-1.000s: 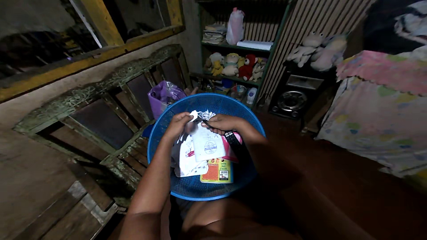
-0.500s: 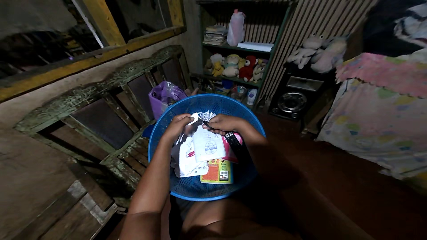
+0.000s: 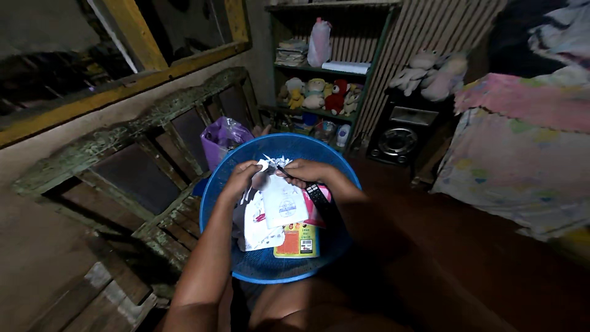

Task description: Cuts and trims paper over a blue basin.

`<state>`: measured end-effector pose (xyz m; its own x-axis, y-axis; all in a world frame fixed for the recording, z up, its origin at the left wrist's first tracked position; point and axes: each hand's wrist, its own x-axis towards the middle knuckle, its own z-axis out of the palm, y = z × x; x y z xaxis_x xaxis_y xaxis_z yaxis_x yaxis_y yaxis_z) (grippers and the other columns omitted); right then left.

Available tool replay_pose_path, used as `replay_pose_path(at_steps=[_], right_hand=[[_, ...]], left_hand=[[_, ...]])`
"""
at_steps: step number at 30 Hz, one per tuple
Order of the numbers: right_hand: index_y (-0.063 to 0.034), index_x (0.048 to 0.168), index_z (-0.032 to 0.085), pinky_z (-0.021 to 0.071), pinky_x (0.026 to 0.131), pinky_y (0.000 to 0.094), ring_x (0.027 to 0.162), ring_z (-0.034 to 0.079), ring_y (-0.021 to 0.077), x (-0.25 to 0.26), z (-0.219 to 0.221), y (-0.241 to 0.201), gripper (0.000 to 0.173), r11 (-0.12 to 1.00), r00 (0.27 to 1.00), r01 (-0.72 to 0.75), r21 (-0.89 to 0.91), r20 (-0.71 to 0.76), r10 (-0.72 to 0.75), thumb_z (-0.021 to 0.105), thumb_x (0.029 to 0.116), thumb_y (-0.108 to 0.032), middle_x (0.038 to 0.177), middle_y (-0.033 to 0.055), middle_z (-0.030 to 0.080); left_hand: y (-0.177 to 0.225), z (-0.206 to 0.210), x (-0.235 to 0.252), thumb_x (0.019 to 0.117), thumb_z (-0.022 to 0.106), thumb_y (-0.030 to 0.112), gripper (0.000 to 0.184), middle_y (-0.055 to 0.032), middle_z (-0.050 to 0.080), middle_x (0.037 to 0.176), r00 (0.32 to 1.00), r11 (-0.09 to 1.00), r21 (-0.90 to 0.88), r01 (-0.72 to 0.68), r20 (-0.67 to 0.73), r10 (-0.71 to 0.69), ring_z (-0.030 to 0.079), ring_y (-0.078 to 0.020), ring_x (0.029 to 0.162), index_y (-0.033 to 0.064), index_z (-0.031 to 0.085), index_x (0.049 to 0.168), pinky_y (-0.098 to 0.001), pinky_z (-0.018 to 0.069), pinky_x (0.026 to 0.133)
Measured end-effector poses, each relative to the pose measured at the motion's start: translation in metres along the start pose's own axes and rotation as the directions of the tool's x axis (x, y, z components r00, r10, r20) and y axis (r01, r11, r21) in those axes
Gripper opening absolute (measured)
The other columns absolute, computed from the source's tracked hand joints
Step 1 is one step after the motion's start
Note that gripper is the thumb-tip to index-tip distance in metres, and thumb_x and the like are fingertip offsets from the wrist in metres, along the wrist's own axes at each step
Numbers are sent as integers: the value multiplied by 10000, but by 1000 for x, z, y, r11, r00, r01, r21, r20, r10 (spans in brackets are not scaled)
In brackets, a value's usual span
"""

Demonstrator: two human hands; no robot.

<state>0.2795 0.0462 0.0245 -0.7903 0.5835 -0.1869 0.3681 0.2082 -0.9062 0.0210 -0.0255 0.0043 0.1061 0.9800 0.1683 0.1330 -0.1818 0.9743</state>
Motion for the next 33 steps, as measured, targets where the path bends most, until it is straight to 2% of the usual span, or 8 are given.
replay_pose_path(at_steps=[2,6,10,16,22,26,30,33], right_hand=[[-61,1096,649,488,532,252,570,546,87,1,3,-2,472,999,998,35,5,-47,-35,496,1059,-506,795,26,604],[-68,1214,595,556,584,321,651,637,157,-2,2,-8,430,987,958,158,13,-245,-150,680,982,-419,883,96,672],[-67,1352,538,549,589,313,672,641,154,2,1,-4,484,963,908,257,78,-360,-213,724,957,-275,911,113,695],[-88,1477,434,563,633,324,716,658,158,0,-1,4,588,980,921,184,71,-360,-147,694,956,-174,959,115,700],[-54,1451,439,566,641,335,705,651,163,-10,0,-8,567,974,900,225,13,-386,-203,692,953,-152,926,125,692],[-41,1434,483,578,779,397,817,677,193,-14,4,-21,586,966,851,250,-72,-460,-254,733,933,-212,963,143,706],[-18,1237,664,575,921,396,1040,674,201,-16,8,-35,406,936,788,293,-196,-504,-353,734,941,-288,1175,142,680],[-54,1115,712,565,892,402,1015,651,201,-26,12,-50,361,903,798,215,-371,-467,-382,704,952,-377,1113,111,662]], left_hand=[[1,2,0,1081,485,277,267,-32,599,691,999,1000,4,10,-39,-10,553,-108,544,81,661,1036,-252,500,516],[2,15,6,1085,506,254,283,-76,694,837,999,999,15,35,-9,-34,648,-156,635,37,653,1192,-315,586,592],[-4,33,6,1081,520,226,243,-47,697,773,996,996,85,-18,87,11,655,-145,605,26,653,1117,-308,589,578],[-2,47,8,1078,526,216,240,-63,713,791,983,991,127,-49,183,26,666,-155,606,16,658,1077,-315,594,582],[-4,48,8,1057,509,165,215,-130,746,911,983,991,119,-61,178,39,715,-218,675,-4,637,1087,-363,624,631],[-4,47,3,1062,518,163,224,-156,739,967,991,994,42,-100,88,96,742,-272,773,-18,648,1090,-422,649,702],[-5,48,4,1095,491,191,227,-86,703,799,986,993,19,-115,-121,117,676,-185,602,-7,597,1125,-342,605,558],[-16,43,13,1098,481,212,236,-50,648,733,963,992,63,-111,-238,123,604,-151,538,6,580,1158,-314,547,491]])
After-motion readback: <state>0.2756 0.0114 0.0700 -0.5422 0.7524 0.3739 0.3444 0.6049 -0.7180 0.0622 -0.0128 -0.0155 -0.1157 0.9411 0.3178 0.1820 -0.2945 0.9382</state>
